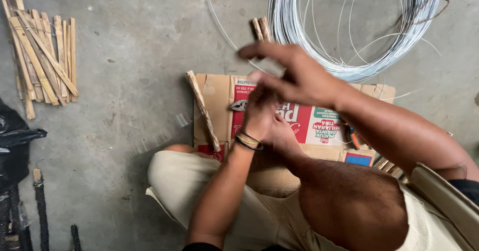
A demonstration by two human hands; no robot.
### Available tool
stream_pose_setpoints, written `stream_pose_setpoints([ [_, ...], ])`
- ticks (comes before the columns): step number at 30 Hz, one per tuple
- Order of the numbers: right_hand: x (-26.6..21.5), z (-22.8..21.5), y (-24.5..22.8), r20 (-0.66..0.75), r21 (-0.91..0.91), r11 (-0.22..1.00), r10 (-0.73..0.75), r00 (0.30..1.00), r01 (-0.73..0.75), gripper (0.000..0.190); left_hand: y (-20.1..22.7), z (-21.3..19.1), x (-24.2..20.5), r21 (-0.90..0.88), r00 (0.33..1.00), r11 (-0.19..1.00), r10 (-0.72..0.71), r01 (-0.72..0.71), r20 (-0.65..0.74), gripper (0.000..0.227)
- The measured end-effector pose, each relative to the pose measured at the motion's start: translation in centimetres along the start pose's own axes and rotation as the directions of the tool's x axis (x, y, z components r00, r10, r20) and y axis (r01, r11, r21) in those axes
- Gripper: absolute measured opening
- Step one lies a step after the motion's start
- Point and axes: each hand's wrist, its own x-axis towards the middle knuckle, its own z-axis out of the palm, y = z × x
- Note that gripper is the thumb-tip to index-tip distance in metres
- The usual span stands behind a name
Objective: The person sits on the floor and wraps a thin metal wire around small wooden sticks. They use pliers to cut the wire and twist the ends to secure the bundle. The person repeats this process for multiple sticks.
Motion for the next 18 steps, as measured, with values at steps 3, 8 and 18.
stream_pose_setpoints([
  [3,-3.6,-1.5,3.3,-0.217,0.255,0.907,0.391,0.895,-0.334,0.024,1.3,-2.2,1.0,-0.621,0.975,0.773,-0.212,0.128,-0.064,0.028],
  [8,-8.8,0.7,7.3,-0.085,0.256,0.753,0.642,0.762,-0.606,0.059,3.2,-5.6,1.1,-0.704,0.944,0.704,-0.284,0.089,-0.166,0.024],
  [18,-7.9,6.7,7.9,-0.194,-0.030,0.922,0.374,0.907,-0.387,0.060,3.6,-10.1,0.7,-0.802,0.918,0.597,-0.319,0.002,-0.236,0.028],
])
